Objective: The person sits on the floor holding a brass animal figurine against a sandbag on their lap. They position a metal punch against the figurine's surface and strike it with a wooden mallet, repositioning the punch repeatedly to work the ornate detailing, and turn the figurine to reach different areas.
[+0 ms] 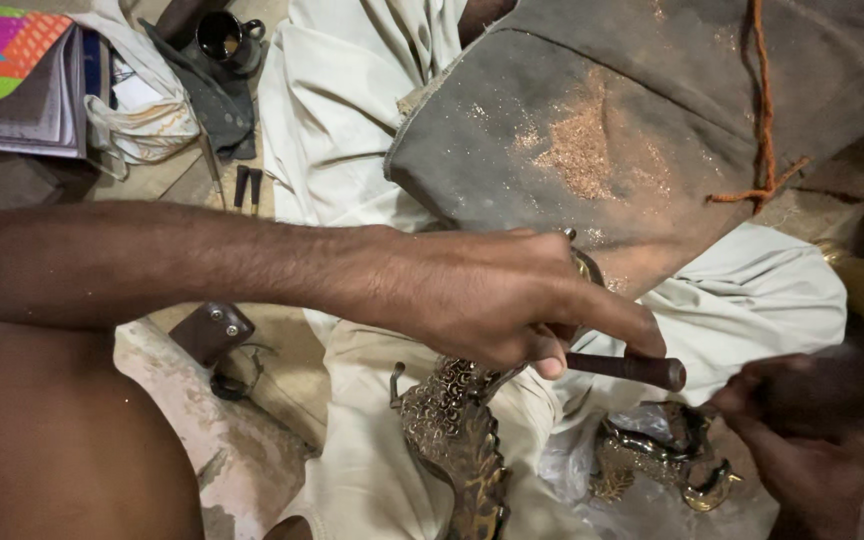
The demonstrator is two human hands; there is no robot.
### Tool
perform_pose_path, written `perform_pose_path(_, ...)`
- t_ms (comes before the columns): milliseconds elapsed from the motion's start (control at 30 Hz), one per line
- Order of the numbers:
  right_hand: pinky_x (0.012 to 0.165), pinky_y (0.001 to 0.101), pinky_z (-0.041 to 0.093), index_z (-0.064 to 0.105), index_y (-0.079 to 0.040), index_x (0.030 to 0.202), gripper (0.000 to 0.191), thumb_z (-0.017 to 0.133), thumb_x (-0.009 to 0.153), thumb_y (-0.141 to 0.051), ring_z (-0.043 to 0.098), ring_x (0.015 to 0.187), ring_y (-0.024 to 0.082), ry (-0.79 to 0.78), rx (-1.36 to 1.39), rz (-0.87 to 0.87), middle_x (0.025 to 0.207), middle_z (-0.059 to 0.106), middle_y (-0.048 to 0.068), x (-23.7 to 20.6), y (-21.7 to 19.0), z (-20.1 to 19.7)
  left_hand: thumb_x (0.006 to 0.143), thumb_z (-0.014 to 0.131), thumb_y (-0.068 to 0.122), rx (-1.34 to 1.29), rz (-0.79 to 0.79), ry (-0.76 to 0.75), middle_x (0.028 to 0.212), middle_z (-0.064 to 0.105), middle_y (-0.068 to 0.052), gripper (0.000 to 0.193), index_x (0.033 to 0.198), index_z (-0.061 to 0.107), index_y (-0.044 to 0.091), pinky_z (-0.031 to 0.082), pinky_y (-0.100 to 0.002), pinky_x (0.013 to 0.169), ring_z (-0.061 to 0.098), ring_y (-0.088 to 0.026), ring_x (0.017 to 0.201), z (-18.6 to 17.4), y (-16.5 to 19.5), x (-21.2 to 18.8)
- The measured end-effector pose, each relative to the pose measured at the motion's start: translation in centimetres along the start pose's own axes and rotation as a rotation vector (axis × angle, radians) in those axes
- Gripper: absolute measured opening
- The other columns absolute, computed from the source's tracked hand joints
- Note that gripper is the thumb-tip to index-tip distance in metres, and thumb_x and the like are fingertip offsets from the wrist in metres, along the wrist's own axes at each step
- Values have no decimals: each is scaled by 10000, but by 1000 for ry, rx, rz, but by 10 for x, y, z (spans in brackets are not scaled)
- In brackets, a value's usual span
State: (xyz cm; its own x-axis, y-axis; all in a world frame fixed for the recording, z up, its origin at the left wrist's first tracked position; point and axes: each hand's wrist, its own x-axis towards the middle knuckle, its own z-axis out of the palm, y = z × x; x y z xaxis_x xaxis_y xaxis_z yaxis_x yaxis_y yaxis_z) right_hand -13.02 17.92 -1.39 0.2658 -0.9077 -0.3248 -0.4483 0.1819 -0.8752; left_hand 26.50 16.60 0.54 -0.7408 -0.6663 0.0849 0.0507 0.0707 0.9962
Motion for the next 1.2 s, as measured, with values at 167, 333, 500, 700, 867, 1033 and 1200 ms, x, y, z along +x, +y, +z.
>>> perform_pose_path(167, 822, 341, 583, 594, -53, 1147, 465, 781, 756, 114, 714, 899, 182, -110, -383, -158, 988, 713, 93, -1, -4, -16, 936, 673, -9, 62, -35, -1, 778, 729, -37, 498, 1412, 587, 111, 552, -263, 426, 619, -57, 522, 5, -2, 6)
perform_pose_path(333, 873, 290, 564, 497, -14, 1295, 556, 816, 839, -28, 696, 940, 130, 88, -334, -118, 1006, 697, 54, -9, 1, -16, 906, 715, 7, 113, -31, 28, 767, 763, -42, 505, 1391, 617, 109, 588, -232, 501, 694, -38, 613, 7, 0, 9)
perform_pose_path(500, 839, 336, 565, 561, -16, 1261, 587, 879, 774, -92, 709, 916, 195, -10, -628, -204, 1006, 703, 120, -9, -4, -26, 903, 654, -29, 93, -137, -57, 732, 762, -75, 524, 1402, 603, 122, 561, -264, 425, 681, -96, 528, 5, 3, 8)
perform_pose_path(700, 805, 406, 566, 633, -13, 1191, 613, 974, 702, -151, 721, 869, 273, 116, -811, -192, 969, 704, 190, -2, -8, -18, 918, 616, -68, 46, -18, 72, 974, 789, -106, 514, 1403, 589, 100, 623, -241, 537, 734, -83, 689, 9, -3, -6)
perform_pose_path(867, 846, 340, 556, 642, 2, 1237, 432, 785, 830, -24, 673, 898, 247, -101, -612, -124, 985, 684, 172, 3, -28, -14, 943, 655, -25, 139, 129, 178, 1085, 789, -114, 490, 1413, 592, 100, 635, -277, 643, 754, -115, 788, 18, -7, -21)
perform_pose_path(1033, 822, 296, 552, 534, -42, 1281, 476, 719, 842, -28, 676, 894, 150, 108, -341, 47, 991, 670, 74, 6, -58, -13, 970, 655, 0, 114, -2, 180, 1023, 783, -109, 436, 1391, 599, 102, 563, -290, 458, 705, -121, 600, 24, -3, -26)
perform_pose_path(1200, 891, 299, 522, 674, 6, 1031, 196, 711, 841, -30, 689, 939, 185, -242, -587, -180, 1009, 706, 124, 18, -76, -21, 980, 654, -22, 107, 99, 203, 1006, 771, -82, 455, 1415, 576, 85, 581, -274, 493, 694, -101, 616, 18, -1, -32)
